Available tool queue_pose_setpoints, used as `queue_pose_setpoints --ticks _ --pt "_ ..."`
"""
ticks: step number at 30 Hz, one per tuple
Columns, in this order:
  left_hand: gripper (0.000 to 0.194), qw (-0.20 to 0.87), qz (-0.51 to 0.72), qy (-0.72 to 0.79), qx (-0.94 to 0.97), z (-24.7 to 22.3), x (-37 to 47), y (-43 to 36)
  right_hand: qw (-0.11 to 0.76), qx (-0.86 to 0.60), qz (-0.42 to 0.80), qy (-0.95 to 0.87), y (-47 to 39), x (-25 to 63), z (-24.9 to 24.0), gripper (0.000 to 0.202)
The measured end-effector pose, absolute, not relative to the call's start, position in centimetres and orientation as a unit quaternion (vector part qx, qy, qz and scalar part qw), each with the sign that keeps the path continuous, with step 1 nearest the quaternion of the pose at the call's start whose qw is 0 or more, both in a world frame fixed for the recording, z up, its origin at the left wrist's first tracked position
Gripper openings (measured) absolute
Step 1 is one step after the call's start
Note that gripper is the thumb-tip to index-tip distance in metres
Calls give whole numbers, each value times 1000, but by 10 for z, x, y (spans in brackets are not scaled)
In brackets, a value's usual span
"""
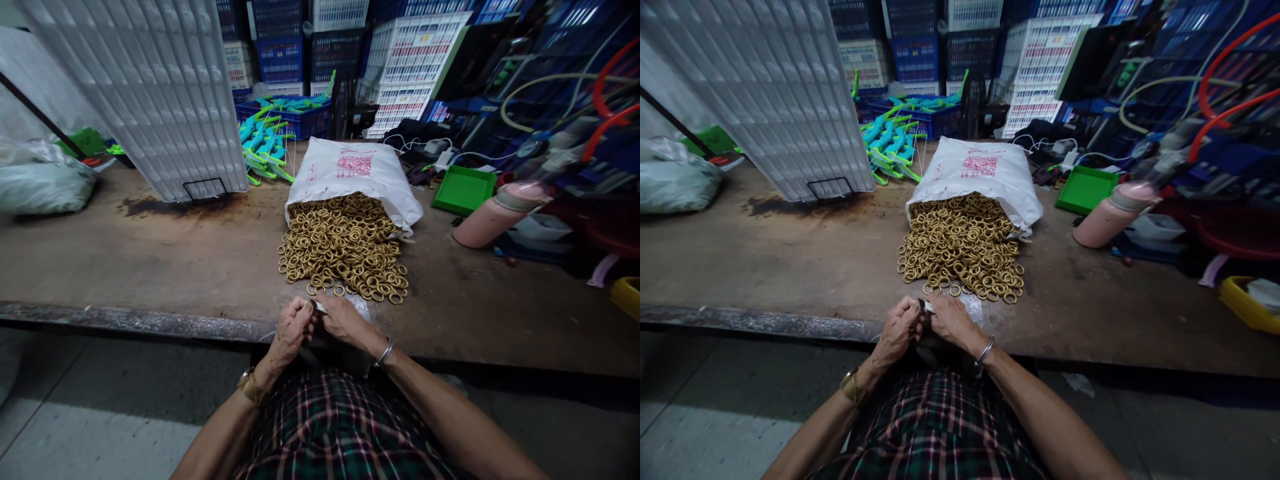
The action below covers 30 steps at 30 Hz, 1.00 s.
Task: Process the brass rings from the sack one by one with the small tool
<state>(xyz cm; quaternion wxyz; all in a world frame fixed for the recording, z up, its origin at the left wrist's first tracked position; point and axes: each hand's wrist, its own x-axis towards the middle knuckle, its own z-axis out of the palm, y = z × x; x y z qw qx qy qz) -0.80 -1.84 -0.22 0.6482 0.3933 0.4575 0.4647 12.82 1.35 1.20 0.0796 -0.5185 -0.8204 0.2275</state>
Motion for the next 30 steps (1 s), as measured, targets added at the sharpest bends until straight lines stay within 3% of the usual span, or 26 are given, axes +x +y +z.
queue_pose_setpoints --ticks 4,7,12,15,18,24,30 --pt "31 699 454 402 378 7 -10 -20 89 -547 188 -811 21 138 5 21" --pt "30 730 469 359 342 11 -11 -17 164 -577 214 -771 26 142 -1 14" --pt "32 759 486 338 270 13 -10 -11 305 -555 404 -660 25 132 -1 25" --pt "32 763 494 346 234 10 -8 -10 284 -495 557 -603 20 124 2 32" --pt "33 758 493 364 224 7 -9 -10 278 -447 626 -575 17 121 2 33" --pt "31 747 504 380 208 3 -14 -8 333 -507 522 -599 22 126 -3 9" --pt "29 754 511 375 174 0 -16 -6 286 -503 444 -684 24 129 -4 13"
